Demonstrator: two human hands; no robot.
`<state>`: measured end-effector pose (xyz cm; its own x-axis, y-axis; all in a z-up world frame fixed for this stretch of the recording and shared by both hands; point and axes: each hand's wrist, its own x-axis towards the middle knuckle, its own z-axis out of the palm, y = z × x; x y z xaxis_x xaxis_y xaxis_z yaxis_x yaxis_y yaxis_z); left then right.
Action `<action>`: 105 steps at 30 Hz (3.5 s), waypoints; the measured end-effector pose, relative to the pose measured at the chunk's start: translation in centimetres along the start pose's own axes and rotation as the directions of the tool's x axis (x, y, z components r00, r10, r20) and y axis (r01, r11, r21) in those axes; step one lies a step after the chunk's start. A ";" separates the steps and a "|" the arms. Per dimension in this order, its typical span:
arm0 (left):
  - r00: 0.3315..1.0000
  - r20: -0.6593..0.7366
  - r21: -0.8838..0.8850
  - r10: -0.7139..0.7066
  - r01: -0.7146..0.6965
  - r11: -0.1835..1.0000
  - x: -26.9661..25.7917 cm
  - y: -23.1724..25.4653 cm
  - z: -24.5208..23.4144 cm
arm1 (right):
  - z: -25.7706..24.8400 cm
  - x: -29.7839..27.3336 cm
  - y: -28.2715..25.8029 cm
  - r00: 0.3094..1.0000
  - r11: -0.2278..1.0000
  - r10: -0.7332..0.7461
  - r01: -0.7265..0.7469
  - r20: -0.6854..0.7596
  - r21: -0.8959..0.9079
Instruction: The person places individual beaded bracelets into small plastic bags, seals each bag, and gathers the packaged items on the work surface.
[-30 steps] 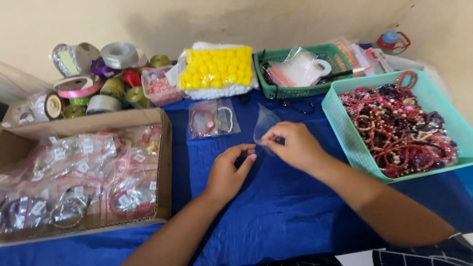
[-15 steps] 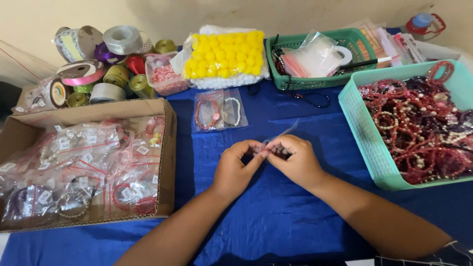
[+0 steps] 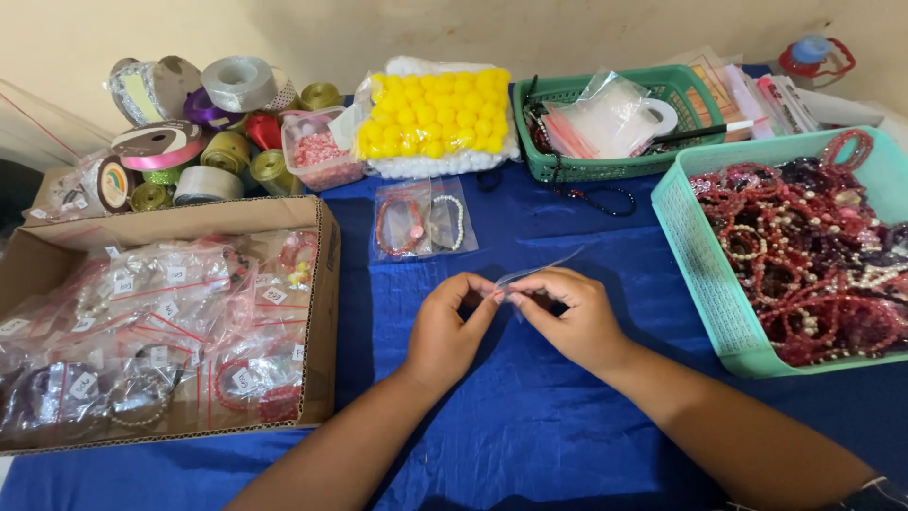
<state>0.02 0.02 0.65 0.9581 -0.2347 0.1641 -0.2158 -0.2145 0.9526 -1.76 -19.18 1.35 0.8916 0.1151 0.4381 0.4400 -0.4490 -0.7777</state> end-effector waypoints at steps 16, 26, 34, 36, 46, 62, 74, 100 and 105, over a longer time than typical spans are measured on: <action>0.972 0.016 0.118 0.236 -0.236 0.965 -0.1 0.9 -0.8 | -1.0 0.2 1.5 0.985 0.984 -0.173 0.172 -0.020 -0.036; 0.934 -0.020 0.102 0.356 -0.352 0.930 -0.4 0.7 -0.7 | -0.9 0.0 1.5 0.970 0.973 -0.221 0.227 0.102 -0.051; 0.910 -0.018 0.137 0.414 -0.408 0.903 -0.4 0.9 -0.7 | -0.4 -0.6 5.5 0.996 0.925 -0.051 0.018 0.077 0.379; 0.903 -0.062 0.094 0.425 -0.419 0.903 -0.3 0.2 -0.4 | -0.6 -0.6 6.0 0.967 0.659 0.052 -0.220 0.249 0.719; 0.999 -0.037 -0.384 0.026 -0.038 0.923 0.4 -3.5 0.5 | -1.3 0.3 6.6 0.924 0.567 0.336 -0.351 0.180 0.745; 0.991 -0.084 -0.313 -0.102 0.071 0.947 0.2 -2.1 0.0 | -1.0 0.0 4.7 0.995 0.912 0.073 -0.041 -0.064 0.409; 0.995 -0.051 -0.463 -0.088 0.054 0.885 0.5 -2.6 0.1 | -1.1 0.1 3.8 0.990 0.946 0.100 -0.064 -0.101 0.318; 0.994 0.088 0.036 0.059 -0.062 0.997 0.0 -1.1 -0.5 | -2.1 0.1 -0.1 0.912 0.905 -0.404 0.410 0.070 -0.117; 0.998 0.039 0.158 -0.058 0.051 0.986 -0.3 0.7 -0.6 | -5.1 0.7 -2.1 0.978 0.979 -0.168 0.180 0.127 -0.092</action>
<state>-0.28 0.46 1.46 0.9609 -0.2586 0.0990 -0.1940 -0.3735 0.9071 -2.56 -22.69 5.59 0.8115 0.3006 0.5011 0.5815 -0.5003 -0.6416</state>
